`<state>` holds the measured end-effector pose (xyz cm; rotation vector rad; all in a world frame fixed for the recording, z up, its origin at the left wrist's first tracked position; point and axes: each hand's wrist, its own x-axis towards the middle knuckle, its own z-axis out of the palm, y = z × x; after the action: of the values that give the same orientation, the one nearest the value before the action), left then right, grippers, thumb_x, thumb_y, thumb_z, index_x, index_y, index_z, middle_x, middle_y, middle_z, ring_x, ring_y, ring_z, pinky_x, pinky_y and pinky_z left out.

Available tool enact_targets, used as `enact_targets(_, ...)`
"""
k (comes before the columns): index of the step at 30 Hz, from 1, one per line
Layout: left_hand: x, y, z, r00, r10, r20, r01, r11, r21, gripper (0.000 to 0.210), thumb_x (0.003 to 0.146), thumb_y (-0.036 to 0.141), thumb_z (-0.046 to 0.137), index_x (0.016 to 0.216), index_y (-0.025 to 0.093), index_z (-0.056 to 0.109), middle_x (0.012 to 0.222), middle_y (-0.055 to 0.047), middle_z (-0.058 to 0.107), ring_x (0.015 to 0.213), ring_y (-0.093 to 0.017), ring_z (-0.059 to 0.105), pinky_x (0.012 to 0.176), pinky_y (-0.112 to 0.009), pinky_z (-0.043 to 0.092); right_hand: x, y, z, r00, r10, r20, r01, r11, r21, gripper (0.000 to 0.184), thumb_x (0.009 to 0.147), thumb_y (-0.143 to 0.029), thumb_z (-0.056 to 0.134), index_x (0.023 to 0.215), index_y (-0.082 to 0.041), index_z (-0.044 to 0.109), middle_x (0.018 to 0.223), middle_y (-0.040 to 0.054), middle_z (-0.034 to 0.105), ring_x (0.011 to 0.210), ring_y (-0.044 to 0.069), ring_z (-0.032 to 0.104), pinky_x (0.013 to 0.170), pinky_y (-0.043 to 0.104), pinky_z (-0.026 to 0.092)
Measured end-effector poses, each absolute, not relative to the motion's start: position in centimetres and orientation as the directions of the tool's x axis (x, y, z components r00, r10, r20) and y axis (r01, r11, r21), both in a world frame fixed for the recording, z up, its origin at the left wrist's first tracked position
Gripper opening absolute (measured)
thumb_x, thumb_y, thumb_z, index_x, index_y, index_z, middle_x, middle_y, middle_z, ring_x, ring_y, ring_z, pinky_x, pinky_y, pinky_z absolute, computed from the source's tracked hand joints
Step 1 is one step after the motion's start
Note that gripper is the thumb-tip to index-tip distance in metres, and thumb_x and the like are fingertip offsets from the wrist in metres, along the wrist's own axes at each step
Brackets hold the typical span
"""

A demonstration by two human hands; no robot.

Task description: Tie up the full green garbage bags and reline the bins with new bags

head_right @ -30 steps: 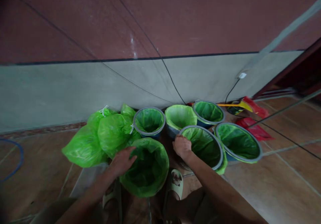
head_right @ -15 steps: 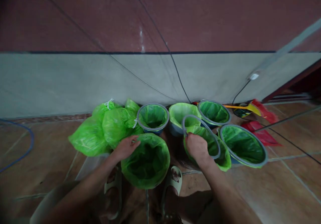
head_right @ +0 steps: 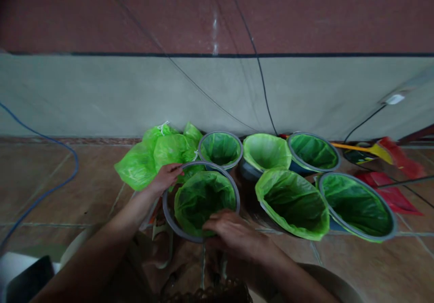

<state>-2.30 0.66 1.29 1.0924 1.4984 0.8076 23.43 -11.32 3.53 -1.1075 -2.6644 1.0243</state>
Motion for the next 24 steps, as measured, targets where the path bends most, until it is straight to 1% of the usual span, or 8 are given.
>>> enact_targets(3,-1.7,0.1,0.6,-0.018,0.928,-0.372,0.147,0.370,0.917,0.022,0.084,0.026,0.061,0.102,0.013,0.066,0.070,0.003,0.060,0.038,-0.001,0.033,0.038,-0.017,0.027,25.2,-9.0,3.5,-0.561,0.823,-0.087,0.661,0.383,-0.645,0.034,0.094,-0.041,0.052,0.121,-0.024,0.064,0.118,0.0066,0.067,0.109,0.019,0.062,0.096,0.031,0.046)
enact_targets(6,-1.2,0.0,0.4,-0.020,0.921,-0.389,0.066,0.389,0.919,0.026,0.084,0.029,0.061,0.105,0.013,0.064,0.069,0.003,0.059,0.039,-0.001,0.031,0.039,-0.017,0.026,27.2,-6.5,2.8,-0.184,0.983,-0.019,0.834,0.146,-0.532,0.042,0.095,-0.038,0.048,0.131,-0.018,0.057,0.130,0.0123,0.061,0.122,0.025,0.055,0.105,0.037,0.041)
enact_targets(9,-0.8,-0.1,0.0,0.003,0.928,-0.372,0.031,0.371,0.928,0.029,0.085,0.033,0.060,0.107,0.014,0.063,0.071,0.003,0.059,0.040,-0.002,0.031,0.041,-0.018,0.026,28.8,-5.0,1.4,-0.035,0.978,-0.207,0.881,-0.068,-0.469,0.042,0.096,-0.036,0.045,0.131,-0.014,0.054,0.118,0.0135,0.067,0.110,0.025,0.062,0.095,0.033,0.045)
enact_targets(12,-0.7,-0.3,-0.6,-0.012,0.949,-0.316,0.251,0.309,0.917,0.029,0.089,0.032,0.053,0.110,0.016,0.063,0.073,0.001,0.061,0.044,-0.006,0.040,0.046,-0.020,0.035,29.1,-4.6,0.2,-0.042,0.925,-0.378,0.906,-0.124,-0.404,0.034,0.097,-0.032,0.042,0.120,-0.013,0.059,0.102,0.0112,0.072,0.097,0.022,0.067,0.084,0.028,0.045)
enact_targets(14,-0.7,-0.5,-1.0,-0.012,0.965,-0.261,0.546,0.225,0.807,0.028,0.092,0.027,0.048,0.111,0.015,0.064,0.078,-0.003,0.066,0.056,-0.011,0.055,0.058,-0.024,0.045,28.7,-4.7,-0.4,-0.045,0.919,-0.392,0.940,-0.094,-0.328,0.032,0.096,-0.031,0.044,0.116,-0.013,0.061,0.103,0.0123,0.072,0.098,0.023,0.066,0.083,0.028,0.044)
enact_targets(17,-0.8,-1.0,-1.5,0.010,0.970,-0.244,0.880,0.108,0.462,0.030,0.094,0.022,0.044,0.114,0.014,0.064,0.090,-0.010,0.071,0.084,-0.021,0.067,0.080,-0.032,0.050,27.9,-4.5,-1.5,-0.046,0.913,-0.405,0.972,-0.052,-0.227,0.030,0.095,-0.030,0.045,0.113,-0.013,0.063,0.102,0.0139,0.073,0.097,0.024,0.067,0.080,0.029,0.044)
enact_targets(20,-1.0,-1.5,-2.1,0.006,0.956,-0.294,0.963,0.074,0.261,0.030,0.094,0.025,0.046,0.114,0.014,0.065,0.096,-0.015,0.072,0.093,-0.027,0.069,0.085,-0.037,0.050,27.1,-4.1,-2.8,-0.049,0.898,-0.436,0.984,-0.031,-0.176,0.029,0.093,-0.029,0.046,0.110,-0.014,0.064,0.102,0.0139,0.073,0.096,0.025,0.068,0.078,0.029,0.044)
enact_targets(24,-1.3,-1.6,-3.2,0.045,0.944,-0.328,0.979,0.023,0.202,0.031,0.094,0.026,0.045,0.110,0.014,0.069,0.104,-0.016,0.073,0.098,-0.028,0.068,0.086,-0.035,0.050,26.4,-3.8,-4.4,-0.046,0.900,-0.434,0.992,-0.009,-0.123,0.029,0.094,-0.026,0.045,0.109,-0.011,0.065,0.106,0.0157,0.072,0.099,0.025,0.068,0.081,0.028,0.045)
